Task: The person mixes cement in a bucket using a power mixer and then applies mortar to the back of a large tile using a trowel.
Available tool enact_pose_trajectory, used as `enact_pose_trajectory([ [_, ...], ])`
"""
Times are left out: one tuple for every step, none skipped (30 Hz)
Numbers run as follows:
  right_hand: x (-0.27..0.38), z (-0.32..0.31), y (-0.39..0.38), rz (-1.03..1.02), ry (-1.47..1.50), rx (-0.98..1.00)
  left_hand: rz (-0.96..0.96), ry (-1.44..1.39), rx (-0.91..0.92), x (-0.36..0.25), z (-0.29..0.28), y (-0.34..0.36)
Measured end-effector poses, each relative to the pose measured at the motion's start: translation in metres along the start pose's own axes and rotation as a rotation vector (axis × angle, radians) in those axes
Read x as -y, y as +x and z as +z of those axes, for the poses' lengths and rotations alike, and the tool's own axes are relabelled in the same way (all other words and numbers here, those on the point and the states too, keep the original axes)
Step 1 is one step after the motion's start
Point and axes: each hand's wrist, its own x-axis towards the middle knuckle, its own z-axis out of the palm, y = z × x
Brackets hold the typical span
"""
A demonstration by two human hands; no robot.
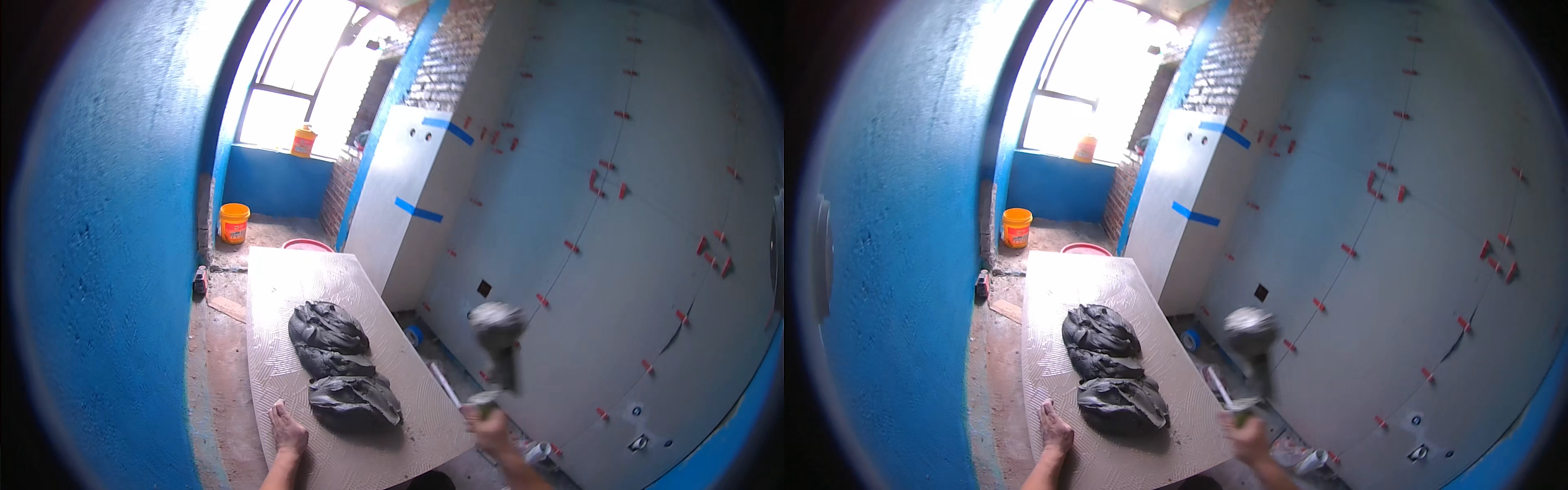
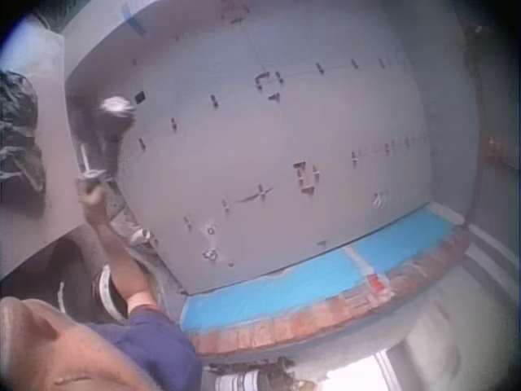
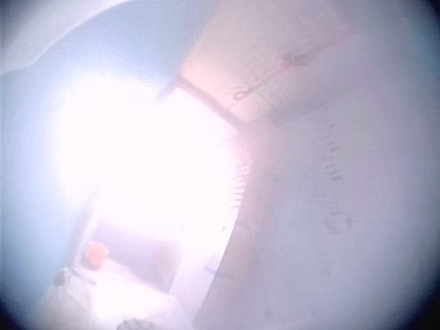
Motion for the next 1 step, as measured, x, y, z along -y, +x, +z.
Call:
enact_pose_trajectory([
  [0.0252,0.0311,0.009,-0.097,-0.012,0.093,-0.014,-0.007,0.0,-0.0034,0.0036,0.0013],
])
